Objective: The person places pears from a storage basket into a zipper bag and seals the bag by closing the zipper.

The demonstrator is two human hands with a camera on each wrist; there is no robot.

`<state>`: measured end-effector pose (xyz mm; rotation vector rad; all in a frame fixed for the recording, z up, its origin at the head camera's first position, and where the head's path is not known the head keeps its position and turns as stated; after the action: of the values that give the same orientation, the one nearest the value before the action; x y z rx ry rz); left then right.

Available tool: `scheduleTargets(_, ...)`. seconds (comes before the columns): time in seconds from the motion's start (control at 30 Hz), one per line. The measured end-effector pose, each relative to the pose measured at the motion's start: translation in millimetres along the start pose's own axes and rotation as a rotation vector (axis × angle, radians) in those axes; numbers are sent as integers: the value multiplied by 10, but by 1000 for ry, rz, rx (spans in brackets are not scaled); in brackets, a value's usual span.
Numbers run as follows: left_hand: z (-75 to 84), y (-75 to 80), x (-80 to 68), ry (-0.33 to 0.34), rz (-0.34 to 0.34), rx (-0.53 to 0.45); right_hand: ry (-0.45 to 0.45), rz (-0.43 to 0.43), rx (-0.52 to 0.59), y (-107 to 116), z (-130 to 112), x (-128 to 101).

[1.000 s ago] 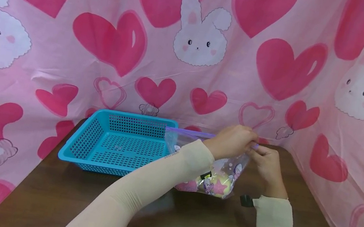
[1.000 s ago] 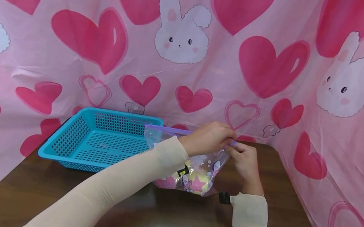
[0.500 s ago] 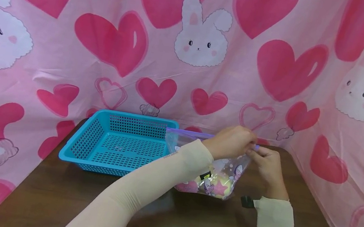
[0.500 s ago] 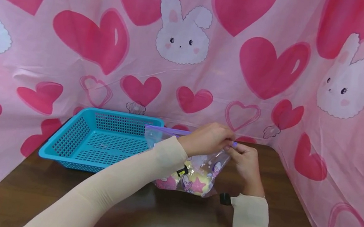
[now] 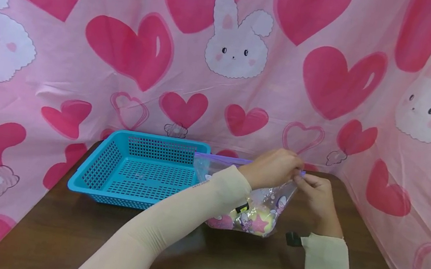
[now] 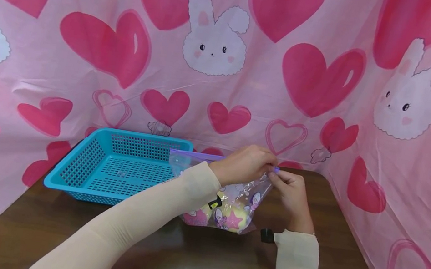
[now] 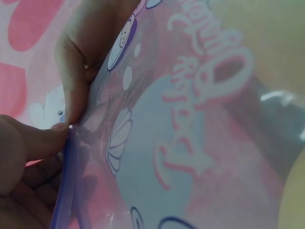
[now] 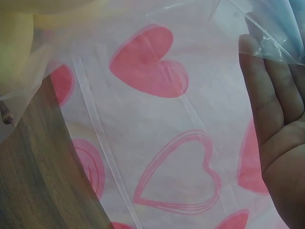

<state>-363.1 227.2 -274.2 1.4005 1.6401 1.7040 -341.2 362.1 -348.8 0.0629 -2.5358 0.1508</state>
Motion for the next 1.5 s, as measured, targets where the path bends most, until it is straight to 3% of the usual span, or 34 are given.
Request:
scheduleTargets(0.1,-2,-1,-9,-1,8,-9,22,-35,103,-34,-17,-5)
scheduleTargets(0.2,-4,0,-16,-3,12,-6,24,-47,130,-51,-16,1)
scheduleTargets(0.53,-28,20,-45,-8,25,15,-31,-71,89,-50,-13,9)
scheduleTargets(0.7,-35,35,-37,-8,21,17,-64,-32,27,-14,-12,6)
scheduleTargets(0.9,-47,41,-23,-9,30,-1,-52,4,-11,11,-22,13)
scheduleTargets(1.23,-68,33,-57,-4,19,-8,-49,-14,8,-15,-29,-1)
scheduleTargets(1.5,-91,-11,-64,9,-35,-26,-64,-20,-5,-10,-21,-27)
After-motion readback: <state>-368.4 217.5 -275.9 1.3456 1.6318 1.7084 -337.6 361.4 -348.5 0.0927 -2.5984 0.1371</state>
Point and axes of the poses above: each hand's wrist, its own x-axis towards the middle knuckle, its own y-axis out of the back of the hand, z = x × y, the point moved 5 cm from there along x, towards the middle knuckle, and after that the axes turned 14 degrees about x, right-handed, at the moved point
